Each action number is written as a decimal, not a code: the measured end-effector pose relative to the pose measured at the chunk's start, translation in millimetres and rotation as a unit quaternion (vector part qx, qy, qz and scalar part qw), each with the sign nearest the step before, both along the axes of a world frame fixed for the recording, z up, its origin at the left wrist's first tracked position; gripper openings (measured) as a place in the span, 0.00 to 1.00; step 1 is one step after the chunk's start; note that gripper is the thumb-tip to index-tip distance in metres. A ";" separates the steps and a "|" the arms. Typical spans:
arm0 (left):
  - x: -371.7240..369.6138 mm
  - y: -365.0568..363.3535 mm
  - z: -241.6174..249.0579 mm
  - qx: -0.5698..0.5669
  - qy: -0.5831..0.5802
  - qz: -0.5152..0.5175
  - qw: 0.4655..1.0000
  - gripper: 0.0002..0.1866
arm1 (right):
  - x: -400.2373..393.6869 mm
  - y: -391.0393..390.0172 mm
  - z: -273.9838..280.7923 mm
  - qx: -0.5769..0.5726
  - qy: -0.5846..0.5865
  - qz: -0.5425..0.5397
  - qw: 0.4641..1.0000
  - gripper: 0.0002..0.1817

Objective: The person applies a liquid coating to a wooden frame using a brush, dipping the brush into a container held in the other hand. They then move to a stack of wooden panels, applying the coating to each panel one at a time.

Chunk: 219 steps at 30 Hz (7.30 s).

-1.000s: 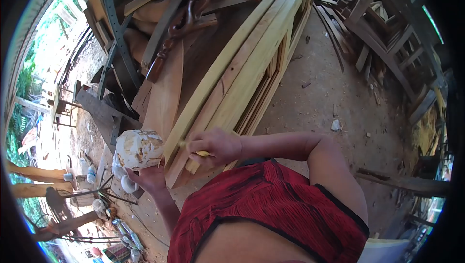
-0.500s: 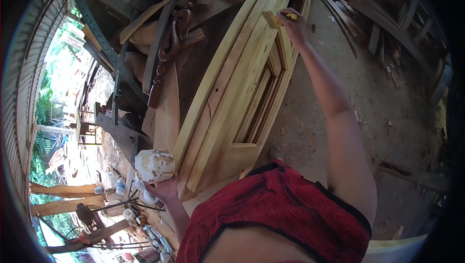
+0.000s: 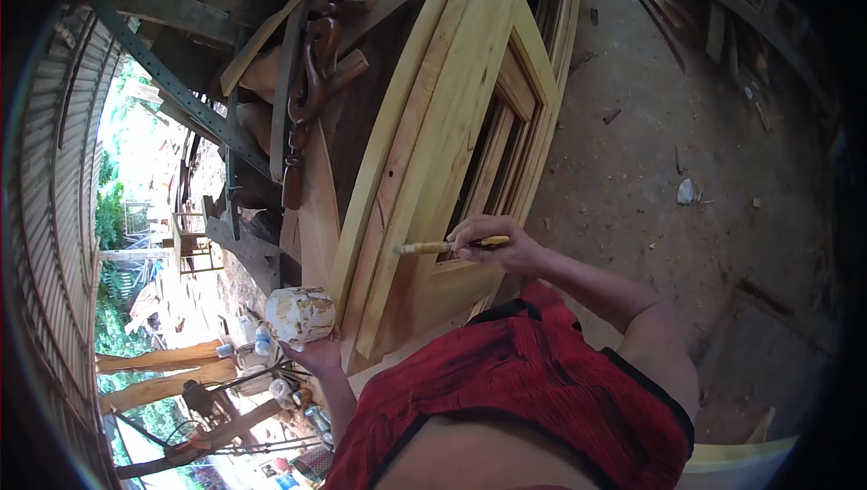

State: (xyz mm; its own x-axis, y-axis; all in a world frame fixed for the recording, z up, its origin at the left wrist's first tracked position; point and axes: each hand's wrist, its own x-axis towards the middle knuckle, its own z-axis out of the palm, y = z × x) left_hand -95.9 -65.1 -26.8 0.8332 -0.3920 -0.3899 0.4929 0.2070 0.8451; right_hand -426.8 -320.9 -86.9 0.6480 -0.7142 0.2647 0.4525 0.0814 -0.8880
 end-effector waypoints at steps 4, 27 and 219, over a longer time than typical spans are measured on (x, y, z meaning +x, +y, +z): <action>-9.7 -5.7 6.4 0.009 -0.003 0.008 1.000 0.46 | -14.9 -47.2 -38.4 0.238 -0.027 0.061 0.969 0.06; -16.0 -15.2 12.3 0.068 0.005 -0.017 0.998 0.42 | -22.7 26.7 -175.3 0.472 -0.111 -0.015 0.874 0.10; -162.0 -377.1 -7.0 -0.087 -0.037 -0.227 0.969 0.43 | -84.9 -252.1 -91.8 0.208 -0.024 -0.021 0.978 0.09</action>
